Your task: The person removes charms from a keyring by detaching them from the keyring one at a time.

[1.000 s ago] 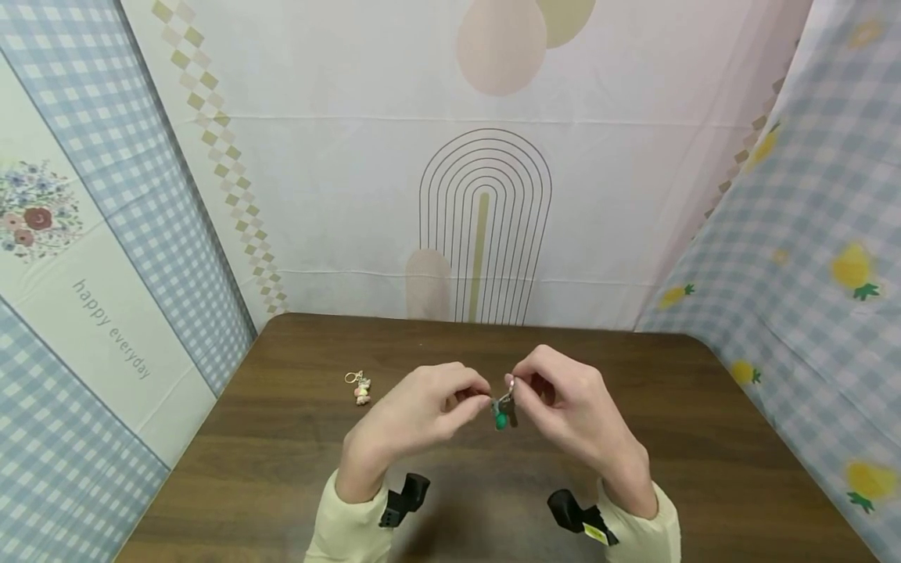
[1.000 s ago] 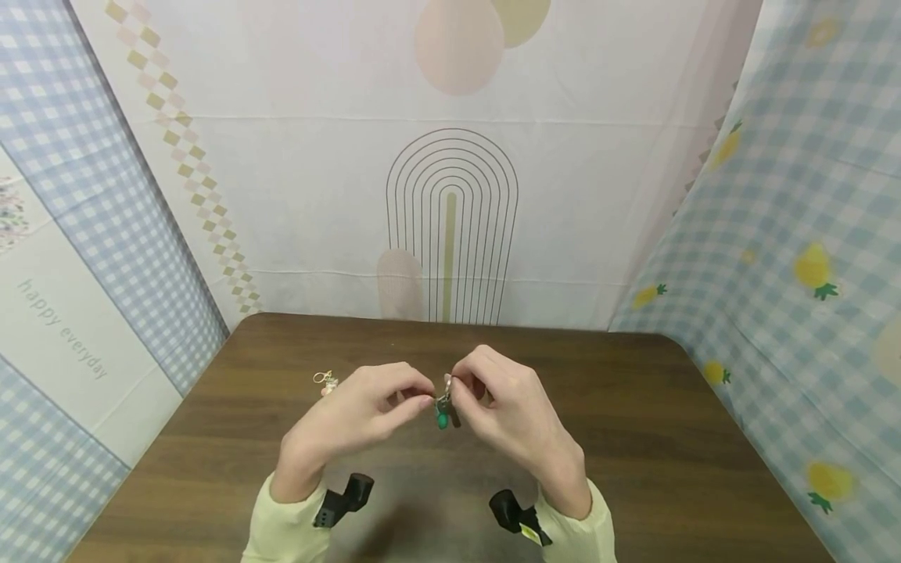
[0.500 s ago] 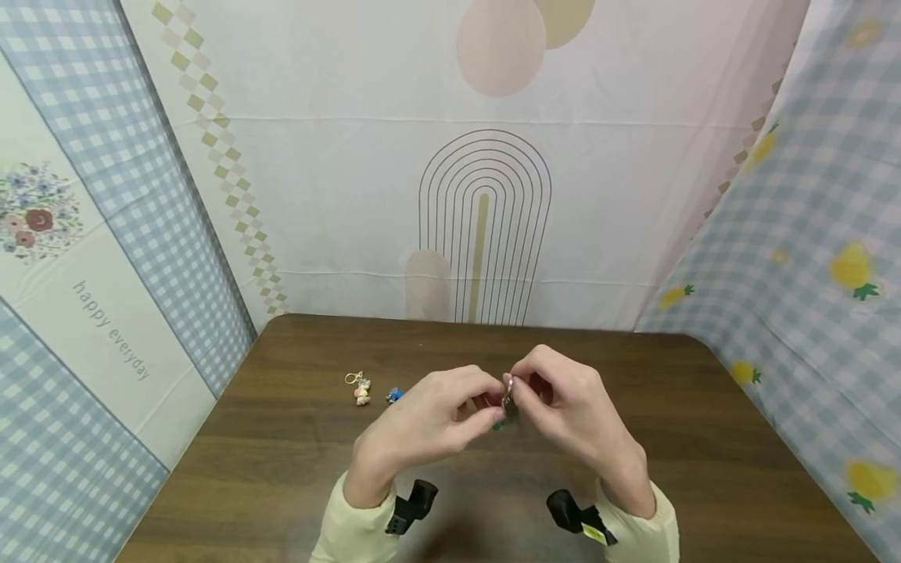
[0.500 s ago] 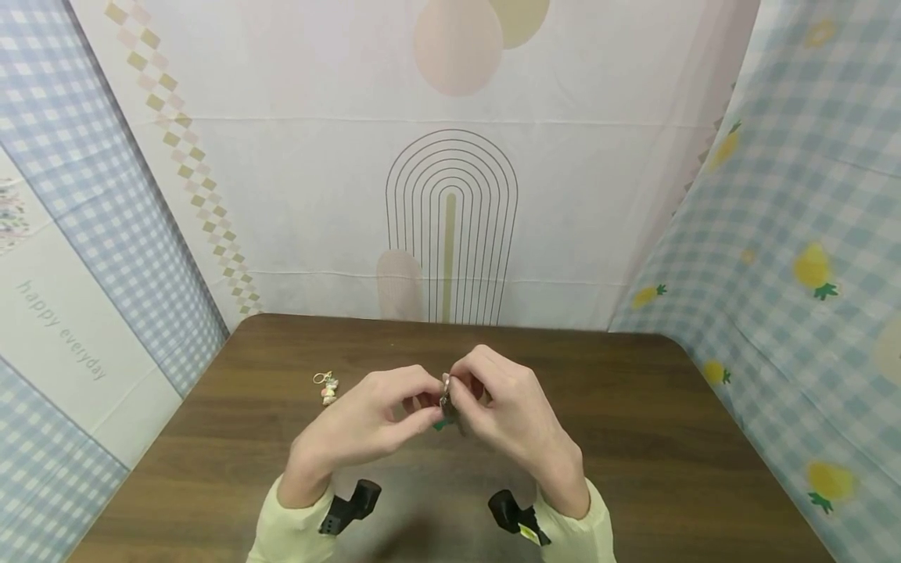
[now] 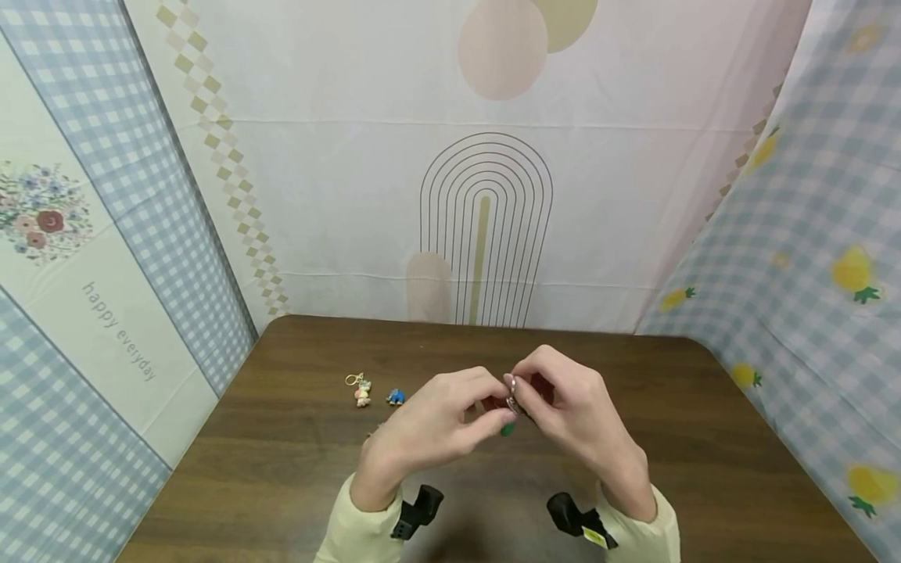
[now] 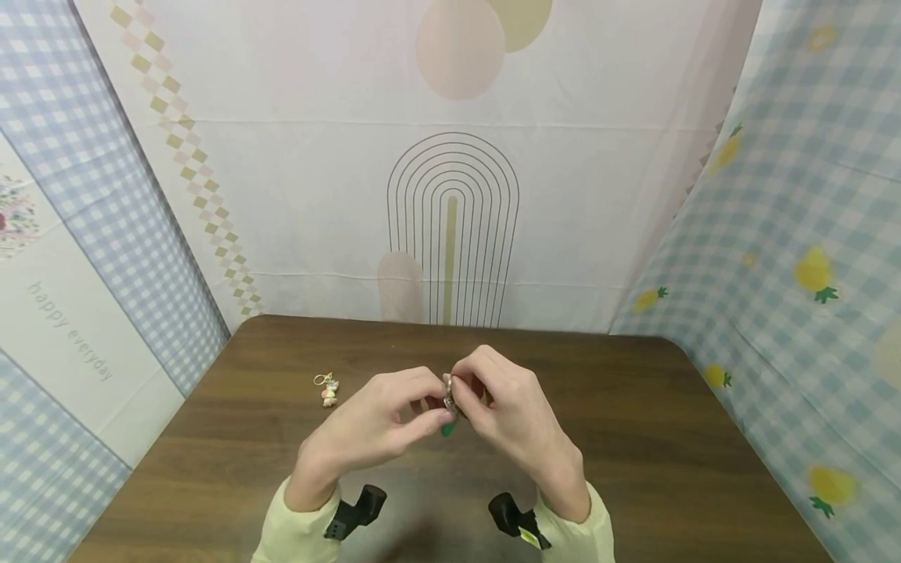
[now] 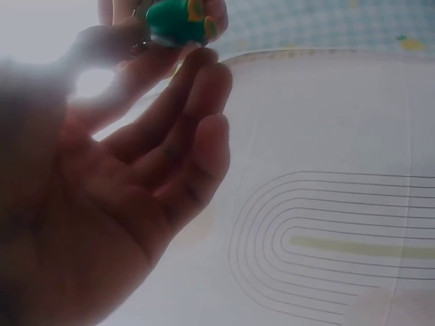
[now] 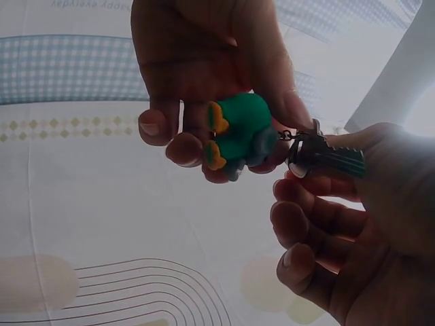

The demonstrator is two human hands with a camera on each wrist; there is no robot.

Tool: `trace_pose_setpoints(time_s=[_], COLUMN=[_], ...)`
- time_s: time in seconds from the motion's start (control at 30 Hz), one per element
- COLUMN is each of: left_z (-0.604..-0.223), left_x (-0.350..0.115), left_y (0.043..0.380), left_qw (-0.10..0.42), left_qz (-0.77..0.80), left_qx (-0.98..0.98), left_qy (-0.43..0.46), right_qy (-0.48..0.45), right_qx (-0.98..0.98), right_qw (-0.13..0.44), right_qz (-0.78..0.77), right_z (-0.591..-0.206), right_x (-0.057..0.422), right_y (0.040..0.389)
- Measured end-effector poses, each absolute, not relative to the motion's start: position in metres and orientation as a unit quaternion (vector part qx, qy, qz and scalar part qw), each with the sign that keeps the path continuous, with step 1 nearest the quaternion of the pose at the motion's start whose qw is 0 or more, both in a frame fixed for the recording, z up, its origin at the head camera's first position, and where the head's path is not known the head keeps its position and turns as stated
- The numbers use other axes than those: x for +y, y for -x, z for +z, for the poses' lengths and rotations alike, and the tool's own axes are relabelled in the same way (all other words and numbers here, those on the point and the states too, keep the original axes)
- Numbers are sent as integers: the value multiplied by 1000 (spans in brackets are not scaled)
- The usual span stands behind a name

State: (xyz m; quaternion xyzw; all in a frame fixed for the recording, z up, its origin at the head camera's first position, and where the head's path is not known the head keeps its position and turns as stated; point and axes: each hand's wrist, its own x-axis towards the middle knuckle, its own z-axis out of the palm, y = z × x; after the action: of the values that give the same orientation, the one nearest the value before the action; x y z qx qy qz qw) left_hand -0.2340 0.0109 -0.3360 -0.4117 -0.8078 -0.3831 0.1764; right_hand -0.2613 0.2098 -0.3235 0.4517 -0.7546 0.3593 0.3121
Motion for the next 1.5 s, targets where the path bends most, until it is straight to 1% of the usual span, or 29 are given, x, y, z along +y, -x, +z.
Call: trace_pose_setpoints(time_s=[0.23,0.43,0.5,0.67,1.0,1.27,1.5], left_z=[-337,-337,-336,-335,-334,-331,-329], left_x=[18,21,21,19,17,16,16], left_y=[236,233,233,231,229,226,224], left_qw=[222,262,263,246,240,265,304], left_qz=[-372,-344,-343,-353,-338,-317,-317], left_qx=[-802,-811,-815,-821,-825,-829,-824], left_qy=[412,394,386,374,384,376,357], right_qy=[-460,-465,-467,-474,-487,-504,-509], right_qx=[-741,-724,-721,-712,-695,-661,-658], right_qw=[325,350,353,356,356,372,372], right_qz=[366,370,371,375,390,414,412], right_z=[-322,-321,-321,-321,-320,-317,-317], right_x=[209,208,208,207,207,206,206], right_y=[261,261,261,262,261,261,261])
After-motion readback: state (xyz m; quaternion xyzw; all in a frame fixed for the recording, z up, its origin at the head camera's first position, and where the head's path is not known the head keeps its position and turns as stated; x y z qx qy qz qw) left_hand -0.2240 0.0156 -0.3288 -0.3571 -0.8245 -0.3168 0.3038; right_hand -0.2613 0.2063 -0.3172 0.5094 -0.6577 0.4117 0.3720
